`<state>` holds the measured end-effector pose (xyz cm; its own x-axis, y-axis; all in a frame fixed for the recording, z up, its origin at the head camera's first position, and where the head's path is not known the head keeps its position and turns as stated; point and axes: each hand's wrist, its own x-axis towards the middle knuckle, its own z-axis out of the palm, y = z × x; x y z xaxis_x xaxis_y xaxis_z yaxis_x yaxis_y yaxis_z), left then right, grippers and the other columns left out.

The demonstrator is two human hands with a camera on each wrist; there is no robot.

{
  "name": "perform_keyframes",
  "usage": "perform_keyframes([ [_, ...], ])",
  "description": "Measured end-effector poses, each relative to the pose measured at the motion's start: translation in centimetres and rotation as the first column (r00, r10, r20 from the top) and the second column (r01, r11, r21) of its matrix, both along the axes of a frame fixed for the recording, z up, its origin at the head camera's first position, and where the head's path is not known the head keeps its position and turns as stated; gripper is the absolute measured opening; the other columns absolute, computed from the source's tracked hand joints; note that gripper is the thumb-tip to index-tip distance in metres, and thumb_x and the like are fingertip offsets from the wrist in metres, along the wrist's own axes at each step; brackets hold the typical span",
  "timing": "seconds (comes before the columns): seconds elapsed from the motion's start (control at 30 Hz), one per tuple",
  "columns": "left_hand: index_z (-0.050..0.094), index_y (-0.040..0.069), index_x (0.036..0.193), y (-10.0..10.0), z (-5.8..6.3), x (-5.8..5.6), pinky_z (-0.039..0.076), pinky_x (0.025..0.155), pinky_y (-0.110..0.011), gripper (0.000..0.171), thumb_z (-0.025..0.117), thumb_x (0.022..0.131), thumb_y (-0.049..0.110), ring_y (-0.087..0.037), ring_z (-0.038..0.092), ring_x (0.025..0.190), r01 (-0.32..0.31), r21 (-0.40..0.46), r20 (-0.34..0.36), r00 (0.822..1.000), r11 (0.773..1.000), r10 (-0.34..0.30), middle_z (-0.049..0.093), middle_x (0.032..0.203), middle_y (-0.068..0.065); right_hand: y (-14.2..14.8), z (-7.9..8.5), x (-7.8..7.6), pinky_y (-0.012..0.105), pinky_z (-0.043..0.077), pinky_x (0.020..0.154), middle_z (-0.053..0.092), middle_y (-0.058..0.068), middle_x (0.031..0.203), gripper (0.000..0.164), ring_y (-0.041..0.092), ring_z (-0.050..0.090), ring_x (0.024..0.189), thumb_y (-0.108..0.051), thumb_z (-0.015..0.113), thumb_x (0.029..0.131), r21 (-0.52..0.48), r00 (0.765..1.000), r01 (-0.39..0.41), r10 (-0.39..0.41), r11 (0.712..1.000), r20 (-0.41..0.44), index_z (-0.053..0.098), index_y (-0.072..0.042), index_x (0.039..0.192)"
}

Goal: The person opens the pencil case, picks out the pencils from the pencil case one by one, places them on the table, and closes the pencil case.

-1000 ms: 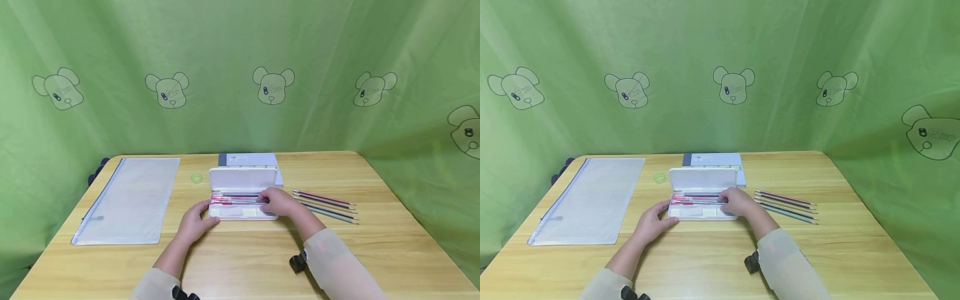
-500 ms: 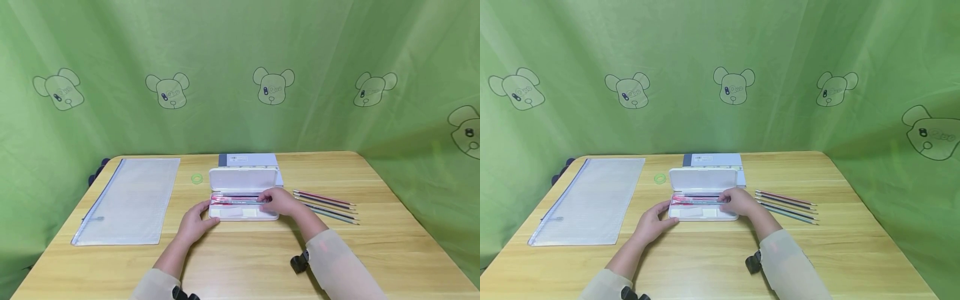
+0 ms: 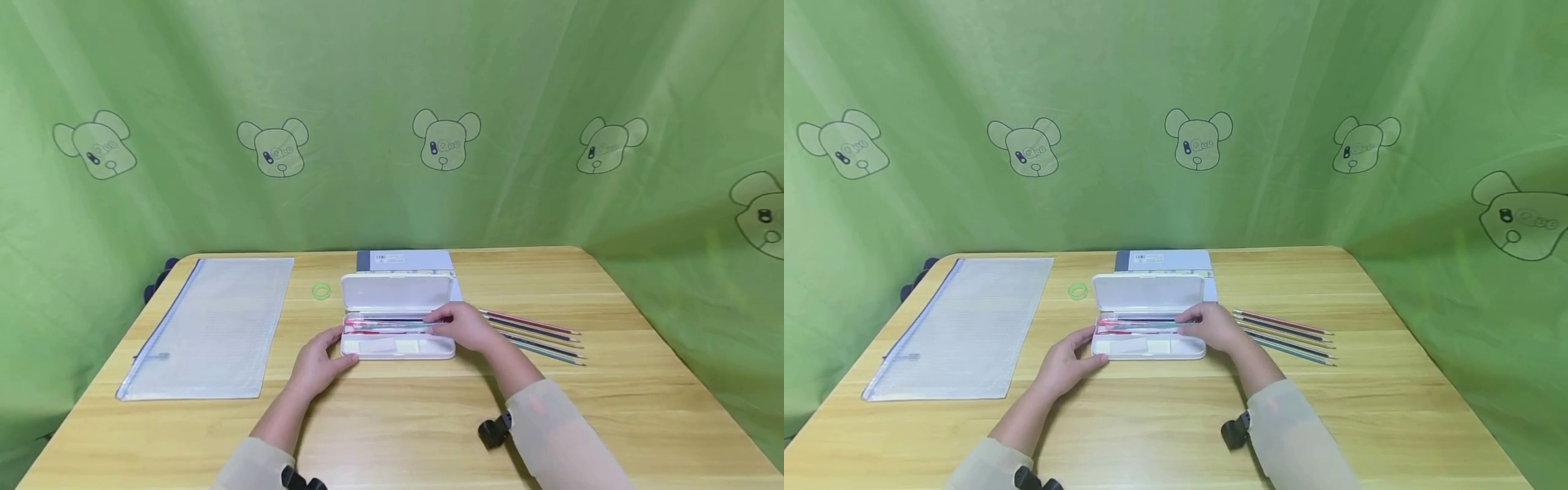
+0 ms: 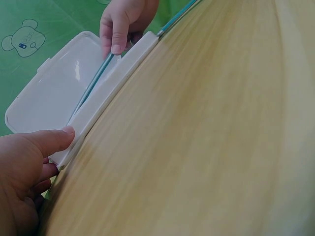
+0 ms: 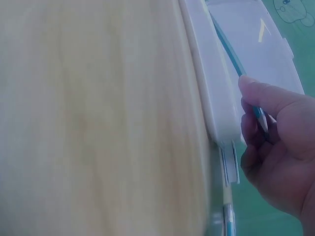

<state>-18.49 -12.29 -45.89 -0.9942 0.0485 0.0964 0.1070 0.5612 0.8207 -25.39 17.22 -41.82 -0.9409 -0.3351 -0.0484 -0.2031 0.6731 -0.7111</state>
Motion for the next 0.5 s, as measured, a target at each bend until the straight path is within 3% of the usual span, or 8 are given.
perform_keyframes([
  [0.33, 0.054, -0.001, 0.136, 0.0, -0.1, -0.1, 0.035, 0.117, -0.051, 0.064, 0.077, 0.082, 0.024, -0.037, 0.047, 0.136, -0.003, 0.004, 0.015, 1.0, 1.0, 0.003, 0.058, 0.139, -0.018, 2.3, 0.3, 0.5, 0.028, 0.05, 0.085, 0.071, 0.012, 0.115, 0.023, 0.019, 0.061, 0.101, -0.02, 0.073, 0.087, -0.043, 0.998, 0.063, -0.063, 0.997, -0.011, 0.075, -0.008, 0.107],
  [0.5, 0.054, -0.001, 0.136, -0.1, -0.1, -0.2, 0.035, 0.117, -0.051, 0.064, 0.078, 0.082, 0.023, -0.037, 0.047, 0.136, -0.001, 0.001, 0.009, 1.0, 1.0, 0.001, 0.058, 0.138, -0.018, 4.2, 1.0, 1.2, 0.029, 0.051, 0.083, 0.072, 0.011, 0.11, 0.028, 0.018, 0.06, 0.096, -0.022, 0.073, 0.088, -0.052, 0.996, 0.081, -0.082, 0.995, -0.018, 0.073, -0.007, 0.111],
])
